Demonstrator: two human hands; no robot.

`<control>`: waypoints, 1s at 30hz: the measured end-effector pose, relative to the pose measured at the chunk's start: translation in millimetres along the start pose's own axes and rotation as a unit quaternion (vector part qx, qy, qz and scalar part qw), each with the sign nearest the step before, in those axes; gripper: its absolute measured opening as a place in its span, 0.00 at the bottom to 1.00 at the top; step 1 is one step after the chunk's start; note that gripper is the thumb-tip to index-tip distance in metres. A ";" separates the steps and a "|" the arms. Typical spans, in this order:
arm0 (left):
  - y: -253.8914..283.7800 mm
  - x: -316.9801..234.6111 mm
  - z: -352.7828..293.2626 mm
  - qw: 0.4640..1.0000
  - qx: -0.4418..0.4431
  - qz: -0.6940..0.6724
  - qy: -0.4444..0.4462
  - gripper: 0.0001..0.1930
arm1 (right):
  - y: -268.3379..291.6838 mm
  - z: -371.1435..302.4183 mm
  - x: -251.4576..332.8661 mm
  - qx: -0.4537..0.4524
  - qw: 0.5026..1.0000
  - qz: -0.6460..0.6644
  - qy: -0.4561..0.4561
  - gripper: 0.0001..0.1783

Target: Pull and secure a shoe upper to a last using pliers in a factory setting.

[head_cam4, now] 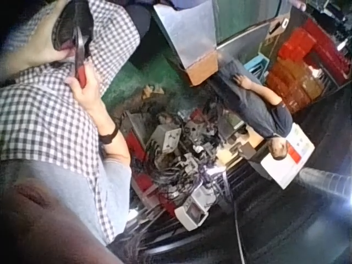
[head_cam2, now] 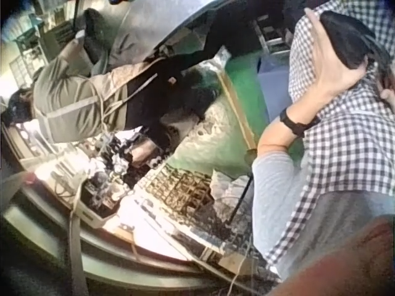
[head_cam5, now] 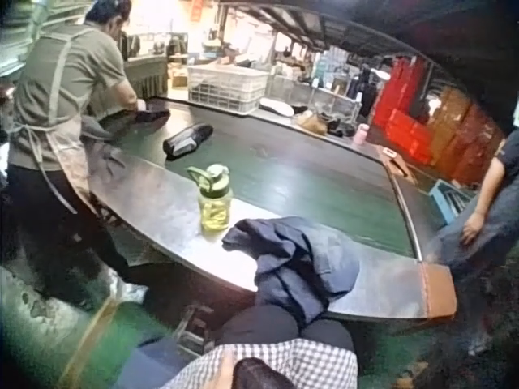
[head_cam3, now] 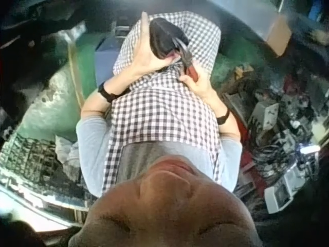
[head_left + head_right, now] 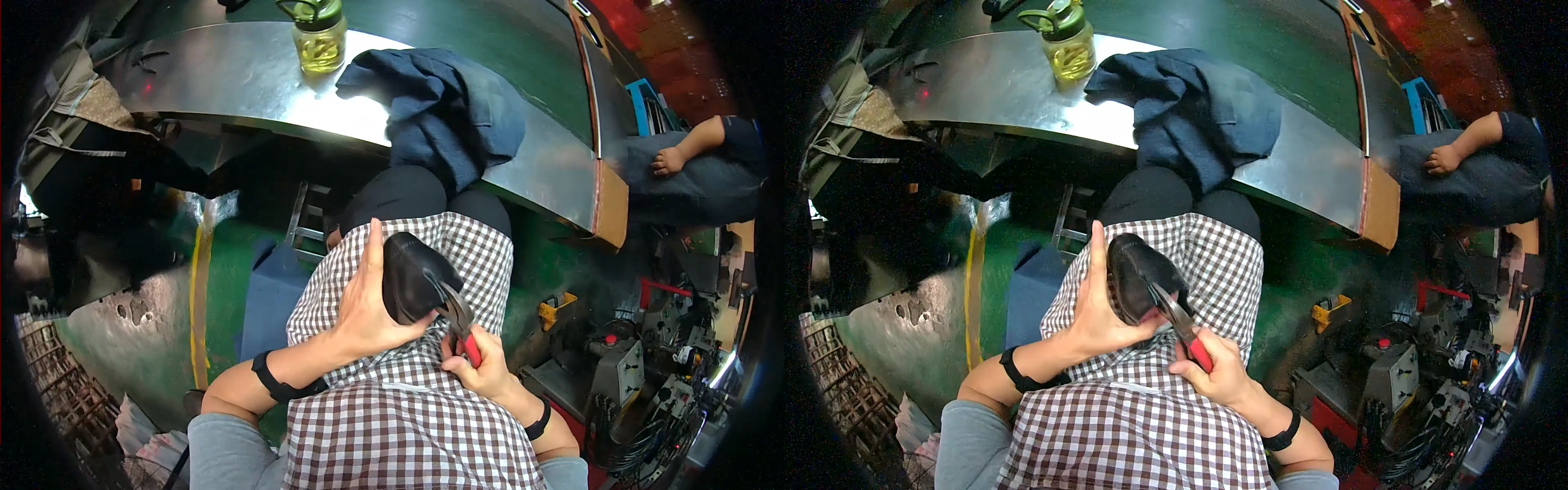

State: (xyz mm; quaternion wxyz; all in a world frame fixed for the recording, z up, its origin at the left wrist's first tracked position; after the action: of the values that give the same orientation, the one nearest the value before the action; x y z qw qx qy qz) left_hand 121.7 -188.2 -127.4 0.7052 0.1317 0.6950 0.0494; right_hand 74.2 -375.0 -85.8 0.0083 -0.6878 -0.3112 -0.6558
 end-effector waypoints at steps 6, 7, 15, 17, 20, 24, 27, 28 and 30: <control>-0.3 -1.8 -8.3 0.998 -0.032 -0.012 -0.047 0.73 | -1.8 2.8 -10.5 0.011 0.995 -0.028 0.091 0.22; 0.8 -4.8 -8.0 0.997 -0.042 -0.008 -0.065 0.73 | -2.6 1.9 -10.3 0.015 0.992 -0.036 0.118 0.22; -1.9 -10.9 -7.1 0.988 -0.078 0.007 -0.132 0.72 | -1.6 0.2 -15.1 -0.020 0.977 -0.046 0.209 0.25; -2.0 -10.9 -8.6 0.988 -0.079 0.005 -0.131 0.71 | -3.7 -1.6 -22.5 -0.016 0.976 -0.038 0.214 0.25; -2.6 -9.9 -10.4 0.987 -0.084 0.002 -0.137 0.70 | -6.3 -4.4 -31.9 0.014 0.976 -0.045 0.211 0.24; -4.2 -10.8 -13.1 0.985 -0.101 -0.006 -0.142 0.66 | -14.0 -7.3 -45.2 -0.053 0.957 0.022 0.283 0.18; -3.8 -13.4 -12.3 0.984 -0.085 0.013 -0.154 0.73 | -19.4 -13.0 -55.9 -0.081 0.955 0.000 0.287 0.12; -4.0 -13.0 -12.1 0.985 -0.085 0.012 -0.152 0.73 | -20.3 -16.1 -61.8 -0.079 0.955 0.000 0.285 0.12; -4.0 -14.8 -13.1 0.983 -0.089 0.006 -0.161 0.73 | -23.6 -24.3 -74.8 -0.051 0.958 0.003 0.281 0.13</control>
State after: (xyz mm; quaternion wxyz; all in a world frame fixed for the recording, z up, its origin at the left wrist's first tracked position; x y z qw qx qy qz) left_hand 107.8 -194.3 -114.1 0.8165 0.0792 0.5641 0.0936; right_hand 46.1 -397.4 -159.6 0.0622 -0.4763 -0.2601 -0.8376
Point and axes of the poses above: each hand's wrist, its own z-axis towards the middle knuckle, its own y-axis out of the back of the hand, x = y × z, the point moved 7 cm from there along z, towards the middle knuckle, and after that the axes turned 3 degrees about y, right-handed, at the moved point
